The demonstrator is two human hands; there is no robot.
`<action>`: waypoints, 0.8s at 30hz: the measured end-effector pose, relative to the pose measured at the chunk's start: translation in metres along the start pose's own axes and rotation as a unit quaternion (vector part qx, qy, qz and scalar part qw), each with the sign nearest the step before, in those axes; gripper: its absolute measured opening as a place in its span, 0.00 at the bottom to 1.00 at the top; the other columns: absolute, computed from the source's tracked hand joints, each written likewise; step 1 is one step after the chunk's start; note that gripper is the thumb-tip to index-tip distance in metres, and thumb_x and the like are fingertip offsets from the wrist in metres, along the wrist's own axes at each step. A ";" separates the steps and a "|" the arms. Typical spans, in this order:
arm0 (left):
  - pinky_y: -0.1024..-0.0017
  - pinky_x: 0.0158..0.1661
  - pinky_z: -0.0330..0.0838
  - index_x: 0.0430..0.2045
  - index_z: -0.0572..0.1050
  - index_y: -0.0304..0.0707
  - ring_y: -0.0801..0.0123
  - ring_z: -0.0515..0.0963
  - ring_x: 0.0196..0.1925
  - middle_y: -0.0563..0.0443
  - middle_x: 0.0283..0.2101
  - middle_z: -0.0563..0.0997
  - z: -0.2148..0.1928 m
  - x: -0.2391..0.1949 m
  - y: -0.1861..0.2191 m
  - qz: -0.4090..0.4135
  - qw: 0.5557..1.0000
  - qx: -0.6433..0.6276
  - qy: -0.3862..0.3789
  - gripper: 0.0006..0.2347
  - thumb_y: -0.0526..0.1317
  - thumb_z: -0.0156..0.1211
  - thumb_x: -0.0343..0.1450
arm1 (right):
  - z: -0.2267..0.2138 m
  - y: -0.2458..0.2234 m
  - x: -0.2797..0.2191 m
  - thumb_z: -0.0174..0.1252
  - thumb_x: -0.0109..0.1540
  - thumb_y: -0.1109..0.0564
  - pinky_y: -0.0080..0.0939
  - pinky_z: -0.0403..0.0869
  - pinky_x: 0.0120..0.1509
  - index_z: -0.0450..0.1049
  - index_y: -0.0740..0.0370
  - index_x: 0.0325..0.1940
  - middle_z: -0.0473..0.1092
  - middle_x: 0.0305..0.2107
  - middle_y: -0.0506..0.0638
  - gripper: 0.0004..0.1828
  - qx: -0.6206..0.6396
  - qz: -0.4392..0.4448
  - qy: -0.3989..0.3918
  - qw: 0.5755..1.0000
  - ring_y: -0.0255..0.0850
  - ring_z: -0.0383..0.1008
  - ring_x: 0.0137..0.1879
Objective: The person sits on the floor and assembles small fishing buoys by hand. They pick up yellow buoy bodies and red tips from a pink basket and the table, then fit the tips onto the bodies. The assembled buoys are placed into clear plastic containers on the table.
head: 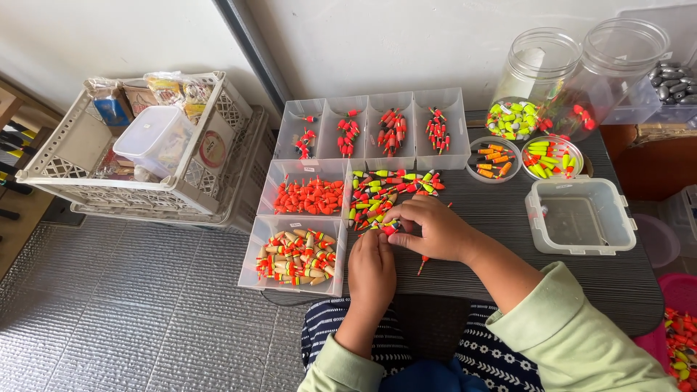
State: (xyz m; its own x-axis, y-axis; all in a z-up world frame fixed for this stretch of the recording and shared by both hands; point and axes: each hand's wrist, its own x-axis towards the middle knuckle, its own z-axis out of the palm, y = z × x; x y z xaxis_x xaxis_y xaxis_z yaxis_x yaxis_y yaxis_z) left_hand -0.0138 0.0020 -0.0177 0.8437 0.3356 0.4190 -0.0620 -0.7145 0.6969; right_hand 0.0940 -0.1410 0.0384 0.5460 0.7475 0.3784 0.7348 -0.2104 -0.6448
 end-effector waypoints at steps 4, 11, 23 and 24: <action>0.56 0.33 0.74 0.28 0.72 0.39 0.43 0.79 0.33 0.41 0.25 0.75 0.002 0.000 -0.002 0.000 1.000 -0.008 0.009 0.07 0.37 0.49 0.76 | 0.005 0.009 -0.001 0.61 0.63 0.46 0.49 0.71 0.47 0.78 0.49 0.41 0.65 0.19 0.45 0.08 -0.022 -0.006 -0.003 1.000 0.46 0.71 0.33; 0.55 0.33 0.74 0.29 0.72 0.37 0.41 0.79 0.33 0.39 0.26 0.75 0.001 0.001 -0.001 0.006 1.000 -0.017 0.004 0.06 0.36 0.50 0.75 | 0.005 0.006 0.000 0.59 0.64 0.42 0.47 0.72 0.47 0.78 0.49 0.39 0.67 0.18 0.44 0.12 -0.023 0.007 -0.012 1.000 0.44 0.72 0.33; 0.58 0.35 0.68 0.37 0.71 0.37 0.51 0.78 0.36 0.44 0.34 0.79 -0.021 0.005 0.017 -0.083 0.989 -0.119 -0.011 0.14 0.46 0.38 0.78 | -0.009 -0.007 0.028 0.56 0.66 0.45 0.40 0.66 0.45 0.73 0.55 0.27 0.67 0.22 0.43 0.17 -0.024 0.011 -0.128 0.991 0.38 0.66 0.32; 0.58 0.35 0.68 0.37 0.71 0.37 0.51 0.78 0.36 0.44 0.34 0.79 -0.025 0.009 0.018 -0.081 0.989 -0.123 -0.007 0.14 0.46 0.38 0.78 | -0.017 -0.016 0.046 0.56 0.66 0.45 0.40 0.66 0.45 0.73 0.55 0.27 0.67 0.22 0.43 0.17 -0.029 0.009 -0.128 0.991 0.38 0.66 0.32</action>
State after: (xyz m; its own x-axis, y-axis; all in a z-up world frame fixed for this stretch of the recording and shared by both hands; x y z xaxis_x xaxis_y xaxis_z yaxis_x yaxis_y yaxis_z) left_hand -0.0207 0.0072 0.0135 0.8607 0.4232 0.2829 -0.0512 -0.4811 0.8752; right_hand 0.1142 -0.1134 0.0774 0.4443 0.8774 0.1807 0.7518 -0.2555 -0.6079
